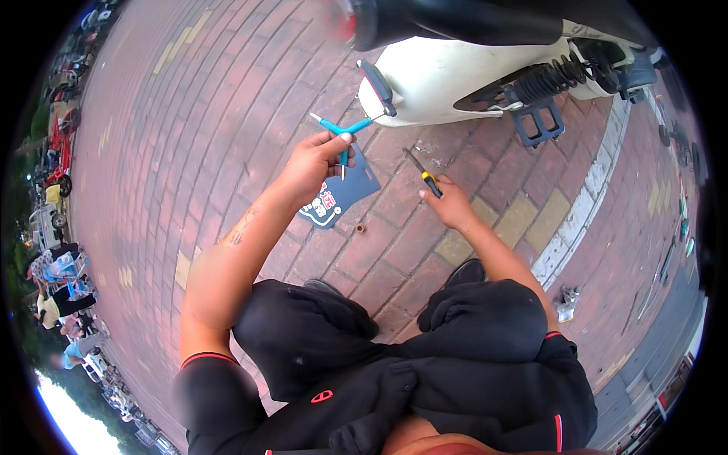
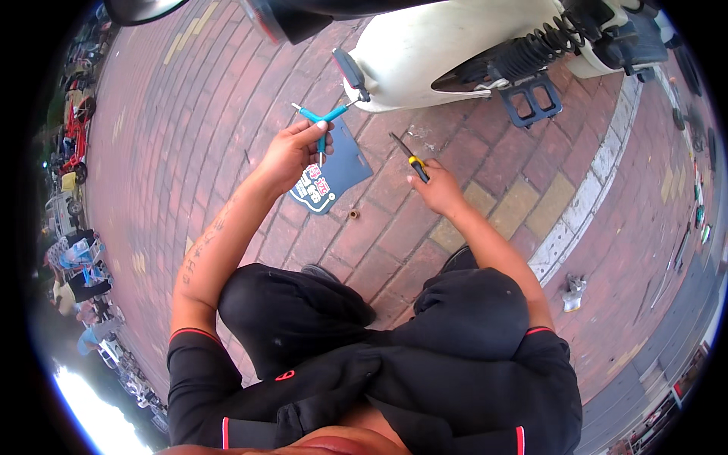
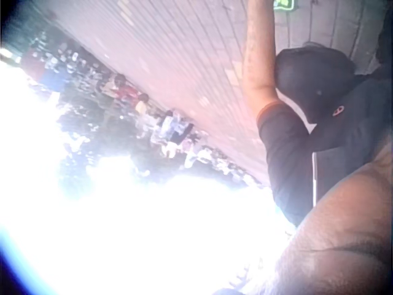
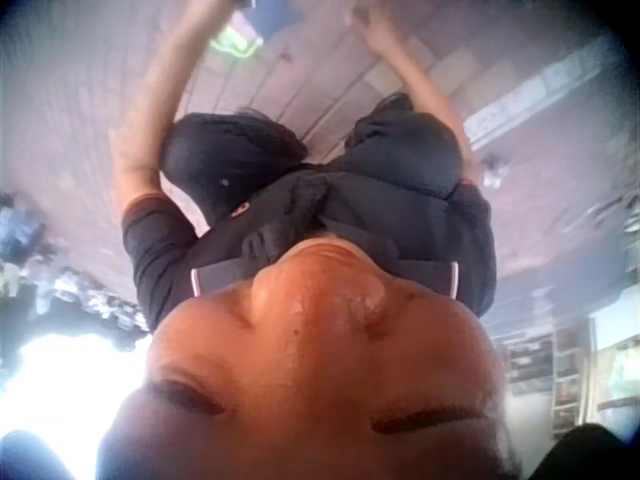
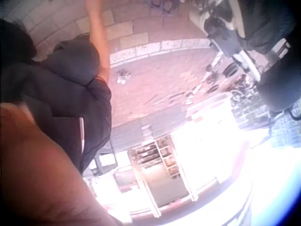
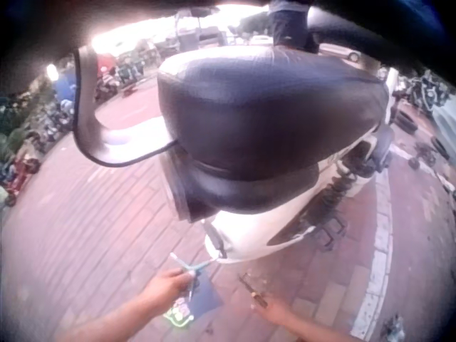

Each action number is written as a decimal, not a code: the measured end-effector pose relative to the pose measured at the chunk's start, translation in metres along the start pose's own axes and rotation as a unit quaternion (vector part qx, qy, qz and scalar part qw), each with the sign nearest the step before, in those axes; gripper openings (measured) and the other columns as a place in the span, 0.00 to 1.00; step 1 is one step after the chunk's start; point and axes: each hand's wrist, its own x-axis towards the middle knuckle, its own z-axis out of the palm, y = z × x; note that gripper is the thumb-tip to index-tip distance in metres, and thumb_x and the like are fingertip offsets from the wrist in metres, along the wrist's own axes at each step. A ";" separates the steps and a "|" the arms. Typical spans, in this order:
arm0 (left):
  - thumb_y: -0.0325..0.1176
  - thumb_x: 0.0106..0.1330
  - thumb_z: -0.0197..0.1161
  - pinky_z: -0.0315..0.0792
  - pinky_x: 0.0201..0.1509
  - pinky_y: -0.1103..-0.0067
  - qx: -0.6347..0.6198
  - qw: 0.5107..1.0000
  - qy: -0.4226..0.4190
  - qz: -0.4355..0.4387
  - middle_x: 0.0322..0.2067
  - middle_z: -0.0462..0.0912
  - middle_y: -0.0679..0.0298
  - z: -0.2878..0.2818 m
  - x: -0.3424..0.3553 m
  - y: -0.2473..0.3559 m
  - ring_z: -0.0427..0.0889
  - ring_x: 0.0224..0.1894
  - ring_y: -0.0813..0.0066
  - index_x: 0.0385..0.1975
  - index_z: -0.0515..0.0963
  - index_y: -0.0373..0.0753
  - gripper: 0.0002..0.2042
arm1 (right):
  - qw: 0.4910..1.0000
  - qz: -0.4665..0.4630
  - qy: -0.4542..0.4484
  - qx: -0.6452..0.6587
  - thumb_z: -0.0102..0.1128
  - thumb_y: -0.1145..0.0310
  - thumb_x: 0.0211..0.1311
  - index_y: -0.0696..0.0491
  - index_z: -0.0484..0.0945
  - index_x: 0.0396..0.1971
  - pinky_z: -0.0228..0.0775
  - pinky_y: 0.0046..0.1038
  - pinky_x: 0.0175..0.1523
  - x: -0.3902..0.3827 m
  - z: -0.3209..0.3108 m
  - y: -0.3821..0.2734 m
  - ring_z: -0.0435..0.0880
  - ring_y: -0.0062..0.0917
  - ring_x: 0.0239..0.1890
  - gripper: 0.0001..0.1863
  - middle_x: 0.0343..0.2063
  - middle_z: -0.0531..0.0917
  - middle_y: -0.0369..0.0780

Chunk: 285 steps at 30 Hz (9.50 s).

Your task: The person squats on a paved sidewalk and uses a blue T-handle wrench and yellow pliers to remove a bolt from the rear fender of a white scooter. They then use the wrench to tighten a bolt on a black rectangular plate before attaching the plate to the scooter's rear fender.

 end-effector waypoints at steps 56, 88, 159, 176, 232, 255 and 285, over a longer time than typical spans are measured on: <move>0.40 0.59 0.62 0.74 0.45 0.72 0.311 0.948 -0.010 0.069 0.32 0.84 0.54 -0.033 0.061 -0.167 0.83 0.38 0.63 0.37 0.81 0.34 0.15 | 0.990 0.083 -0.097 0.064 0.60 0.53 0.61 0.58 0.78 0.44 0.66 0.26 0.47 -0.034 -0.034 -0.009 0.76 0.24 0.38 0.23 0.33 0.79 0.40; 0.36 0.58 0.61 0.75 0.47 0.63 0.597 0.785 -0.014 0.164 0.43 0.74 0.51 -0.002 0.024 -0.188 0.79 0.45 0.55 0.48 0.74 0.41 0.18 | 0.965 0.101 -0.096 0.224 0.52 0.64 0.64 0.63 0.76 0.46 0.69 0.23 0.47 0.006 -0.103 -0.174 0.81 0.23 0.37 0.19 0.36 0.83 0.41; 0.38 0.58 0.58 0.75 0.38 0.65 0.656 0.694 -0.280 0.102 0.30 0.80 0.59 -0.200 -0.098 0.398 0.81 0.34 0.56 0.37 0.81 0.45 0.10 | 0.867 0.248 0.325 0.284 0.65 0.71 0.53 0.60 0.80 0.33 0.71 0.31 0.49 0.090 -0.009 -0.573 0.80 0.37 0.44 0.10 0.43 0.79 0.44; 0.38 0.60 0.56 0.74 0.44 0.63 0.714 0.484 -0.479 0.160 0.35 0.81 0.55 -0.186 0.177 0.403 0.80 0.40 0.52 0.40 0.79 0.43 0.12 | 0.714 0.609 0.331 0.103 0.64 0.69 0.51 0.59 0.78 0.37 0.70 0.37 0.50 0.188 0.169 -0.390 0.77 0.41 0.46 0.14 0.40 0.79 0.46; 0.49 0.67 0.55 0.73 0.40 0.66 0.594 0.382 -0.681 0.196 0.30 0.80 0.47 -0.004 0.275 0.217 0.81 0.35 0.51 0.43 0.75 0.32 0.22 | 0.440 0.286 0.814 0.249 0.56 0.54 0.66 0.61 0.77 0.41 0.71 0.24 0.41 0.240 0.105 -0.300 0.80 0.22 0.34 0.21 0.34 0.83 0.40; 0.38 0.65 0.57 0.72 0.43 0.62 0.598 0.166 -0.702 0.349 0.34 0.82 0.51 0.040 0.267 0.218 0.80 0.39 0.50 0.38 0.77 0.35 0.12 | 0.367 0.316 0.785 0.387 0.43 0.39 0.67 0.62 0.75 0.34 0.70 0.23 0.31 0.232 0.070 -0.292 0.79 0.24 0.28 0.34 0.28 0.80 0.42; 0.37 0.53 0.67 0.64 0.25 0.80 0.689 0.194 -0.687 0.128 0.20 0.74 0.67 0.047 0.256 0.219 0.72 0.21 0.78 0.27 0.73 0.36 0.12 | 0.707 0.529 0.465 0.074 0.58 0.56 0.60 0.56 0.69 0.48 0.75 0.40 0.41 0.362 0.239 -0.242 0.82 0.42 0.40 0.22 0.42 0.78 0.46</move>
